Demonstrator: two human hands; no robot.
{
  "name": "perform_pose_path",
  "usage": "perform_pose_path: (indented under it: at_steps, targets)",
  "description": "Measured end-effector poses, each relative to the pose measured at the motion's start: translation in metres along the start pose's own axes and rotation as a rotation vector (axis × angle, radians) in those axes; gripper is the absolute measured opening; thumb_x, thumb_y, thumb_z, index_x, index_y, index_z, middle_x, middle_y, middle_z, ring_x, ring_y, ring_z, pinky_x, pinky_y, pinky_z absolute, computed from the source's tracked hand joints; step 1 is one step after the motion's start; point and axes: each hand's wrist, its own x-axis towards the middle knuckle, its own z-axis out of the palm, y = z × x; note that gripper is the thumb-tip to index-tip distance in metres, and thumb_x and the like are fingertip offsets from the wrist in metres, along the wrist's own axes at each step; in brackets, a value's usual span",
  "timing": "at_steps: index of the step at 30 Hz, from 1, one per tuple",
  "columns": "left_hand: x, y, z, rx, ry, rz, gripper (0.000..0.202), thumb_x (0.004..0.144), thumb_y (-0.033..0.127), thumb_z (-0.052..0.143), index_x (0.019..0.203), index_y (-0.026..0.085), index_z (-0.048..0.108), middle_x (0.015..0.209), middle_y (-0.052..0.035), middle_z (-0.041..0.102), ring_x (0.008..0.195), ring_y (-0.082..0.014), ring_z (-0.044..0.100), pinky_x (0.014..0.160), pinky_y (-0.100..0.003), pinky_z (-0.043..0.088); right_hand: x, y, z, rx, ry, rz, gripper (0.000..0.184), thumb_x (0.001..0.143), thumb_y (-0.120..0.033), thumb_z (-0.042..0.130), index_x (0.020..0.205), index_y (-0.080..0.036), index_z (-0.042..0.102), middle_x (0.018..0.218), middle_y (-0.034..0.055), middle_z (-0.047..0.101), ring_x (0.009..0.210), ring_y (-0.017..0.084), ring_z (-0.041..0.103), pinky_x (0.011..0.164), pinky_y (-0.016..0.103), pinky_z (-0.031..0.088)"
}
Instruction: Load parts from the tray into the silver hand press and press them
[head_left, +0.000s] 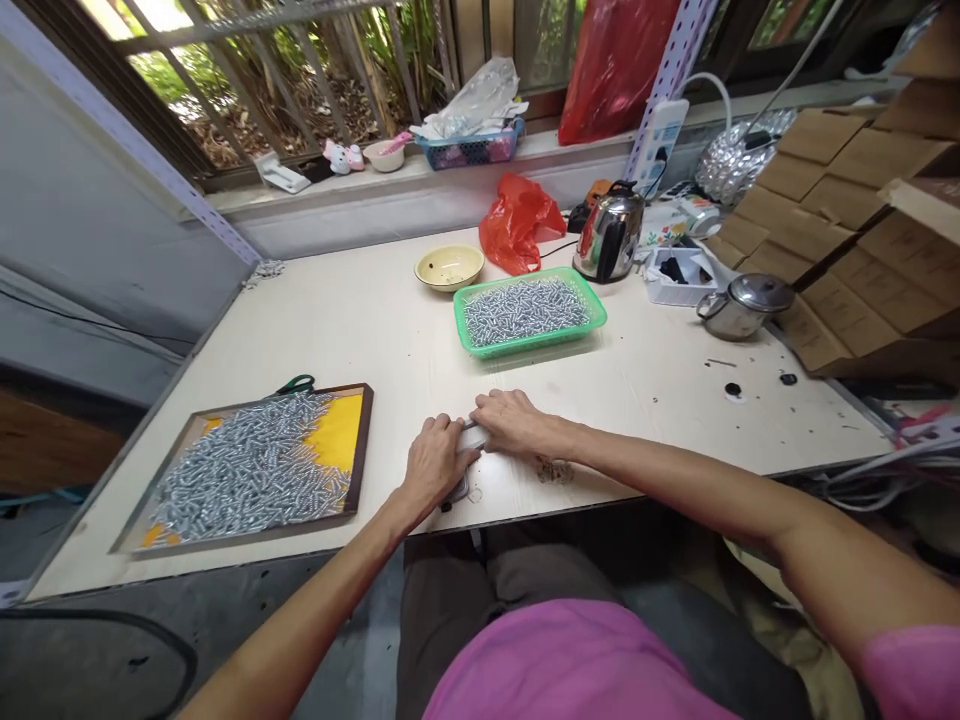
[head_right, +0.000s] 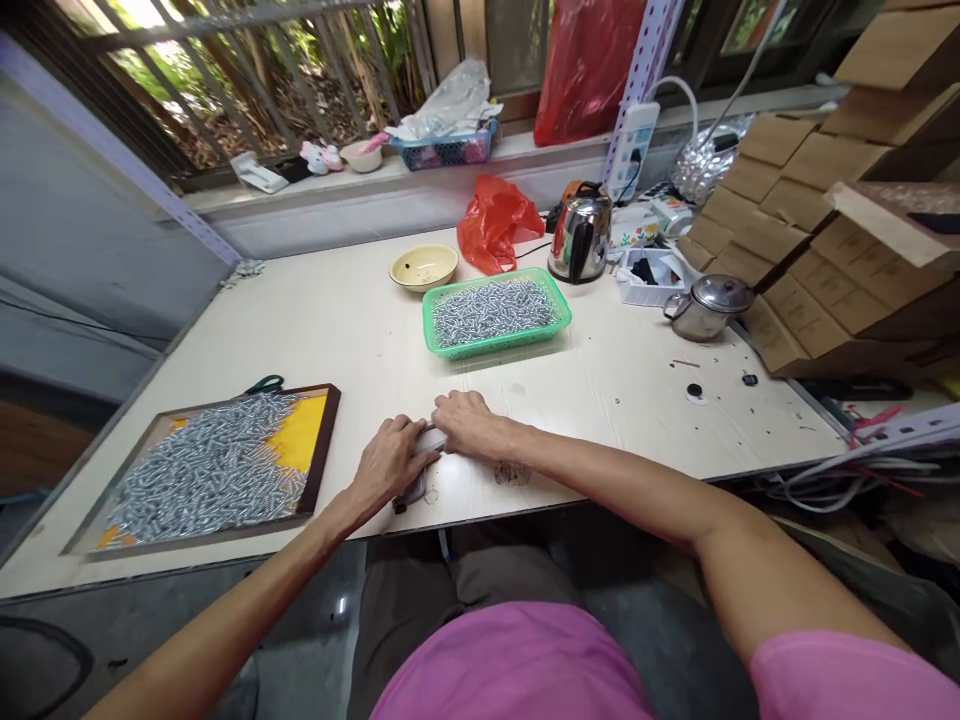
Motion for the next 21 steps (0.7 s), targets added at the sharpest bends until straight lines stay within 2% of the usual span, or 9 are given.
perform_pose_path:
  at_steps: [2,3,6,9,13,16,18,21]
  targets:
    - [-0.010,0.004,0.009,-0.006,0.083,-0.018,0.040,0.086,0.029,0.060,0.123,0.013,0.055,0.120,-0.0136,0.056,0.112,-0.0280,0.051,0.090,-0.039,0.047,0.002,0.011,0.000,0.026,-0.003,-0.064,0.047,0.075,-0.048,0.072,0.108,-0.015,0.065,0.107,0.0115,0.060,0.103,0.025,0.053,0.073,0.027,0.041]
    - [-0.016,0.007,0.015,-0.015,0.133,-0.005,0.039,0.087,0.024,0.057,0.124,0.012,0.053,0.128,-0.0153,0.052,0.117,-0.0283,0.050,0.095,-0.040,0.046,0.002,0.017,0.000,0.052,-0.018,-0.111,0.048,0.076,-0.050,0.070,0.108,-0.015,0.065,0.105,0.0108,0.060,0.101,0.023,0.053,0.074,0.026,0.041]
    - [-0.034,0.020,0.034,-0.080,0.271,0.082,0.035,0.090,0.015,0.050,0.124,0.012,0.052,0.139,-0.0170,0.045,0.130,-0.0289,0.042,0.107,-0.044,0.039,0.001,0.030,0.006,0.126,0.000,-0.187,0.032,0.089,-0.038,0.058,0.109,-0.015,0.064,0.102,0.0087,0.061,0.095,0.018,0.054,0.077,0.025,0.038]
    - [-0.045,0.034,0.051,-0.185,0.315,0.157,0.035,0.092,0.022,0.051,0.126,0.014,0.051,0.137,-0.0146,0.049,0.131,-0.0305,0.042,0.108,-0.048,0.038,0.004,0.031,0.017,0.116,0.127,-0.116,0.022,0.092,-0.025,0.053,0.108,-0.016,0.064,0.106,0.0075,0.061,0.101,0.018,0.051,0.078,0.024,0.035]
    - [-0.050,0.048,0.064,-0.305,0.321,0.161,0.034,0.093,0.027,0.050,0.126,0.019,0.052,0.130,-0.0107,0.057,0.127,-0.0296,0.047,0.110,-0.055,0.034,0.018,0.026,0.024,0.017,0.217,-0.029,0.021,0.095,-0.022,0.046,0.102,-0.016,0.065,0.104,0.0073,0.061,0.101,0.019,0.048,0.075,0.025,0.034]
    - [-0.053,0.050,0.065,-0.353,0.336,0.178,0.035,0.093,0.028,0.051,0.127,0.019,0.052,0.131,-0.0106,0.056,0.129,-0.0287,0.045,0.111,-0.054,0.034,0.027,0.024,0.020,-0.021,0.194,0.001,0.023,0.096,-0.021,0.043,0.102,-0.016,0.064,0.105,0.0082,0.061,0.100,0.019,0.047,0.075,0.026,0.034]
    - [-0.058,0.044,0.060,-0.365,0.369,0.173,0.034,0.094,0.027,0.049,0.126,0.018,0.053,0.132,-0.0112,0.054,0.129,-0.0266,0.045,0.108,-0.048,0.038,0.028,0.021,0.017,-0.035,0.178,0.003,0.024,0.096,-0.018,0.040,0.100,-0.015,0.064,0.104,0.0092,0.061,0.098,0.019,0.047,0.075,0.027,0.034]
    - [-0.066,0.024,0.041,-0.277,0.410,-0.011,0.026,0.094,0.029,0.047,0.112,0.018,0.062,0.121,-0.0117,0.058,0.117,-0.0237,0.052,0.097,-0.039,0.046,0.026,0.013,0.015,-0.054,0.166,0.019,0.027,0.095,-0.013,0.037,0.100,-0.013,0.063,0.104,0.0113,0.060,0.097,0.020,0.047,0.075,0.028,0.035]
